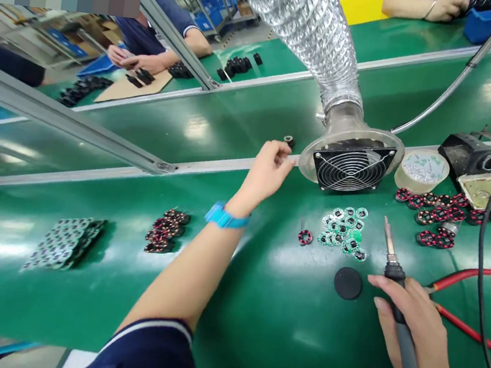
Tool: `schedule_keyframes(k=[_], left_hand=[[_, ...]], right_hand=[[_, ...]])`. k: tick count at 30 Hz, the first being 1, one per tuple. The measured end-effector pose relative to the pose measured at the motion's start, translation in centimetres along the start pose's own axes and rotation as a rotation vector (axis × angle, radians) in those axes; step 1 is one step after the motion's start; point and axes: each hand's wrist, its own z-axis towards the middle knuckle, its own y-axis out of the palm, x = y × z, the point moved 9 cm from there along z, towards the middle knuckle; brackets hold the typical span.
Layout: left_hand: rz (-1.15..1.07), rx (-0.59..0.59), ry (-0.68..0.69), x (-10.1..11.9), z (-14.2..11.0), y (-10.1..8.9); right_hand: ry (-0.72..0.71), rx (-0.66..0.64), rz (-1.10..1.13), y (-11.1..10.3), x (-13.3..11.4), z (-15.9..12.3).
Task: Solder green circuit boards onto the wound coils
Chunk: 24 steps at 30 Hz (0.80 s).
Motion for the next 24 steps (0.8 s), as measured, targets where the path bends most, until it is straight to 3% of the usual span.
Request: schedule_keyframes(k=[1, 5, 7, 12, 16, 19, 24], left_hand=[[-0.036, -0.064, -0.001, 0.4, -2.2, 0.0], [-0.196, -0.556, 0.108, 3.5, -10.9, 2.7], [-0.167, -0.637, 0.162, 4.4, -13.2, 3.7], [-0.141, -0.542, 0.222, 6.0, -14.0, 4.5], [-0.364, -0.547, 0.438, 10.6, -15.5, 3.6], [-0.413, -0.555, 0.621, 14.1, -17.2, 3.3], [-0.456, -0.478, 0.768, 16.5, -18.7, 3.2]], right_hand=[[-0.015, -0.007, 0.011, 0.0, -0.2, -0.1], [-0.086, -0.015, 0.1, -0.1, -1.0, -0.2], [-0.084, -0.017, 0.099, -0.1, -0.9, -0.2], [-0.036, -0.058, 0.072, 0.7, -0.4, -0.2], [0.062, -0.094, 0.177, 1.3, 0.4, -0.3], [0.142, -0.146, 0.322, 1.8, 0.8, -0.3], [0.099, -0.16, 0.337, 1.7, 0.2, -0.3]])
